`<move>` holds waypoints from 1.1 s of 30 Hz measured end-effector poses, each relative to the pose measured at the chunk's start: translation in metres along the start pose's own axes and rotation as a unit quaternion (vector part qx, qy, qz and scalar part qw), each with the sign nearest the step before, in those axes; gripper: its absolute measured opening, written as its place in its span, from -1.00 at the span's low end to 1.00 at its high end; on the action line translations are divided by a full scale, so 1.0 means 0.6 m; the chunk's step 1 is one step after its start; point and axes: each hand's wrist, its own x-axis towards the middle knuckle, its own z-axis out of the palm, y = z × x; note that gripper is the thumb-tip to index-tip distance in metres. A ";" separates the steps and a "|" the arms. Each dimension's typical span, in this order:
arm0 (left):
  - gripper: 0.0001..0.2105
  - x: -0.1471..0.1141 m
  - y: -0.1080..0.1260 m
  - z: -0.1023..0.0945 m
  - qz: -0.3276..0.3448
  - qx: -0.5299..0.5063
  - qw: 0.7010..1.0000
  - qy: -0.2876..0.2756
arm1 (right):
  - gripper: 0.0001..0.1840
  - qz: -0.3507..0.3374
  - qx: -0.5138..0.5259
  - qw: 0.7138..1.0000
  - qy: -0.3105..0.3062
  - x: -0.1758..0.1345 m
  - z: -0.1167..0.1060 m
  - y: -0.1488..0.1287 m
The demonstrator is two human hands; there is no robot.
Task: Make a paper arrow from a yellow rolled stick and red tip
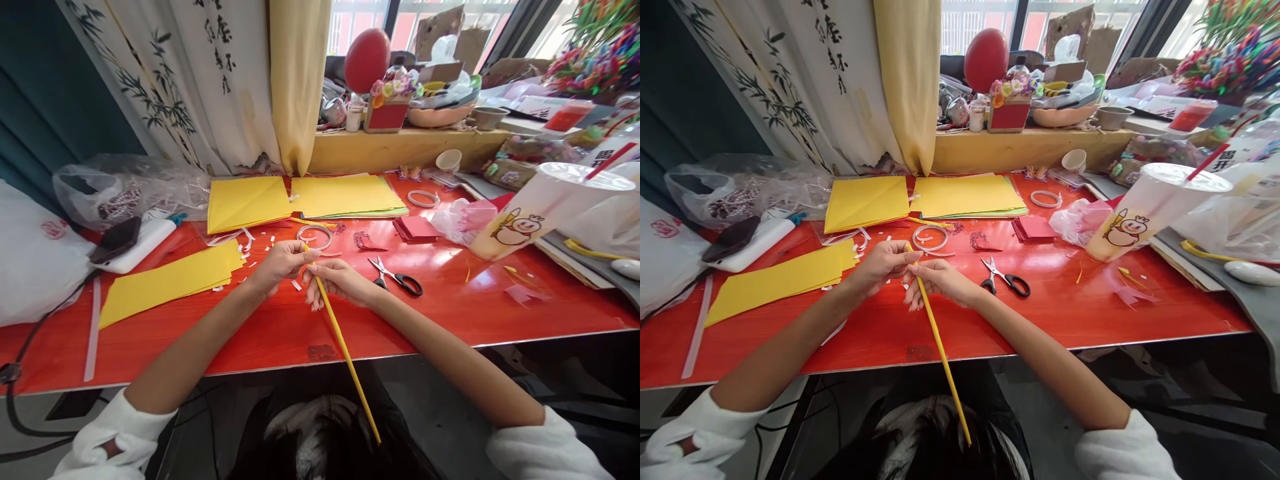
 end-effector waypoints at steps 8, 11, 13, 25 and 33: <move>-0.65 -0.001 0.005 -0.001 -0.019 0.040 0.998 -0.044 | -0.70 -0.012 -0.023 1.000 -0.005 -0.003 0.001 -0.003; -0.66 -0.002 0.006 0.000 -0.005 0.032 0.999 -0.011 | -0.74 -0.015 -0.027 0.999 -0.009 -0.004 0.003 -0.006; -0.67 -0.002 0.006 -0.001 -0.006 0.031 0.999 -0.005 | -0.75 -0.022 -0.025 0.999 -0.008 -0.004 0.003 -0.006; -0.68 -0.005 0.007 0.003 0.017 0.092 0.995 0.013 | -0.74 -0.016 -0.001 1.000 -0.004 -0.003 -0.002 -0.005; -0.69 -0.006 0.014 0.003 0.028 0.153 0.988 0.009 | -0.77 -0.005 0.013 1.000 -0.017 -0.004 -0.001 -0.002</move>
